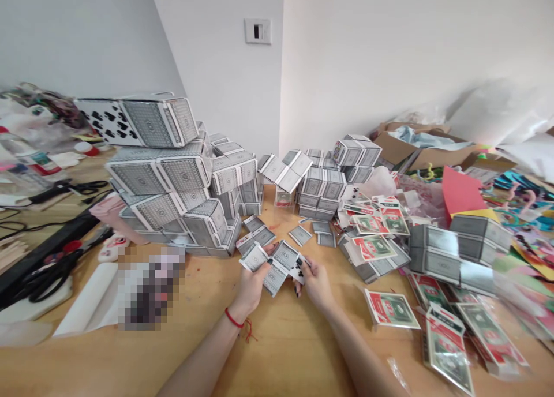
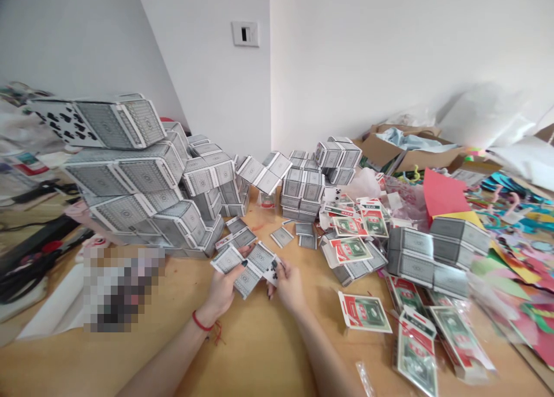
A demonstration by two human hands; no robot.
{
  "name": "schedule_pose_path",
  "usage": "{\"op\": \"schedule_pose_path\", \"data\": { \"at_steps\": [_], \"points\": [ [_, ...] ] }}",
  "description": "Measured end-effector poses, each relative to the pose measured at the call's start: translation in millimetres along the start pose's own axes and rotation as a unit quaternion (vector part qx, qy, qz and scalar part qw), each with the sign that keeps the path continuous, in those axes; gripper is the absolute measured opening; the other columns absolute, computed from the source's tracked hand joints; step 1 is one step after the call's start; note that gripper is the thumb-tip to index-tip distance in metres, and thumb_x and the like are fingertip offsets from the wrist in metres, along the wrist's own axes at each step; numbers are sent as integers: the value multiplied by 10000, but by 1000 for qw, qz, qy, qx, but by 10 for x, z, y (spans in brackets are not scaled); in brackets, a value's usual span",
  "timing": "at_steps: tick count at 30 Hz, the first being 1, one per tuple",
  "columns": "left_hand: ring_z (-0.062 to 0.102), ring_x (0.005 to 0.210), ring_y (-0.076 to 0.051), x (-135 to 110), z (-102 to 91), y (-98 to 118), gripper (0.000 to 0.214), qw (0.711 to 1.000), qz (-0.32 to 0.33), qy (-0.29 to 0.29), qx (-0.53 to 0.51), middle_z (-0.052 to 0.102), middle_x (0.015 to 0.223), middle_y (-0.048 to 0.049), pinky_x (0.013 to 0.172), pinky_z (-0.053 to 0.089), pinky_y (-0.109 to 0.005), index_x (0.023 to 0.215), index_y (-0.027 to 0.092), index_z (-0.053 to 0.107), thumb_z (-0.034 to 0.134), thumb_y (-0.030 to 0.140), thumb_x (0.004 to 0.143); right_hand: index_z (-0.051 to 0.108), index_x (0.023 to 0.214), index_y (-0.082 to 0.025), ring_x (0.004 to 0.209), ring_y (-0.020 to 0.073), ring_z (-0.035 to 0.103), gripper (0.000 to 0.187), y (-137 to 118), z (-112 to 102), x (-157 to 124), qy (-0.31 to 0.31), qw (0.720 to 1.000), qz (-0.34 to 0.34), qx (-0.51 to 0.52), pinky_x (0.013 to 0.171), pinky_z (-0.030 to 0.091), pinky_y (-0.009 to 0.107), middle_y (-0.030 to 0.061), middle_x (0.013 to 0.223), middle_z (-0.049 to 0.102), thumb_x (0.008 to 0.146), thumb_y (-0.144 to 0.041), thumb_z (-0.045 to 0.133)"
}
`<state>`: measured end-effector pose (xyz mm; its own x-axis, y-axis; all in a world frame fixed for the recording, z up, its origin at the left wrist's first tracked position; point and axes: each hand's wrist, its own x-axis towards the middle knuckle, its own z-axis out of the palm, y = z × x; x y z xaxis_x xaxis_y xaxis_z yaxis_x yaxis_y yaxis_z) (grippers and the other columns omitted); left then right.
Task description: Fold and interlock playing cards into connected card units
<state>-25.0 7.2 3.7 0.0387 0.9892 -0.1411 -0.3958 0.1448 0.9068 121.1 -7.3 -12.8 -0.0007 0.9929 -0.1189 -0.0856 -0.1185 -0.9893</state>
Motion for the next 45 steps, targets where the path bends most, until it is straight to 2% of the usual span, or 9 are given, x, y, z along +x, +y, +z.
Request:
{"op": "schedule_pose_path", "data": {
  "at_steps": [4, 6, 13, 22, 31, 37, 45],
  "points": [
    [575, 952, -234, 55, -20, 23, 390, 999, -4, 27, -25, 639, 1002, -85, 812, 441, -371, 991, 159, 591, 620, 198, 604, 476, 799, -138, 420, 144, 587, 357, -64, -66, 20, -82, 994, 23, 67, 420, 461, 229, 28, 524, 615, 728, -487, 501],
    [576, 948, -229, 74, -47, 27, 400, 999, 7, 44, -17, 635, 1012, -79, 817, 439, -371, 1009, 168, 582, 617, 195, 611, 483, 790, -131, 482, 164, 619, 353, -68, -81, 22, -96, 990, 44, 91, 458, 487, 249, 58, 583, 639, 700, -467, 546],
    [539, 1020, -217, 75, -107, -36, 348, 999, 35, -12, 27, 624, 1039, -74, 899, 393, -374, 1002, 179, 587, 579, 184, 655, 471, 689, -133, 362, 145, 571, 345, 47, -36, 21, -45, 993, 67, 91, 330, 432, 212, 55, 519, 620, 650, -462, 568],
    [541, 1018, -225, 52, -111, -30, 307, 997, 26, 0, 68, 635, 1018, -68, 887, 395, -362, 936, 168, 602, 595, 198, 631, 457, 674, -142, 345, 139, 565, 295, 88, -19, 18, -26, 995, 67, 64, 307, 424, 198, 46, 501, 621, 650, -424, 536],
    [542, 1014, -232, 7, -32, 39, 280, 995, 20, 22, 95, 655, 962, -64, 890, 386, -372, 885, 170, 611, 584, 189, 607, 457, 656, -145, 335, 129, 559, 275, 83, -18, 15, -29, 996, 62, 49, 296, 401, 183, 48, 503, 623, 662, -414, 513],
    [549, 997, -231, -25, 12, 85, 274, 995, 15, 6, 100, 657, 954, -65, 887, 386, -371, 882, 174, 611, 589, 187, 609, 461, 649, -144, 331, 122, 555, 263, 33, -12, -4, -30, 997, 57, 36, 282, 369, 168, 57, 514, 628, 680, -402, 496],
    [560, 974, -220, -35, 10, 72, 270, 995, 9, -2, 102, 657, 950, -62, 879, 396, -355, 886, 171, 611, 577, 176, 617, 467, 655, -145, 329, 127, 551, 243, 57, -10, 7, -25, 996, 68, 51, 287, 393, 184, 52, 512, 625, 664, -385, 503]
  ]
}}
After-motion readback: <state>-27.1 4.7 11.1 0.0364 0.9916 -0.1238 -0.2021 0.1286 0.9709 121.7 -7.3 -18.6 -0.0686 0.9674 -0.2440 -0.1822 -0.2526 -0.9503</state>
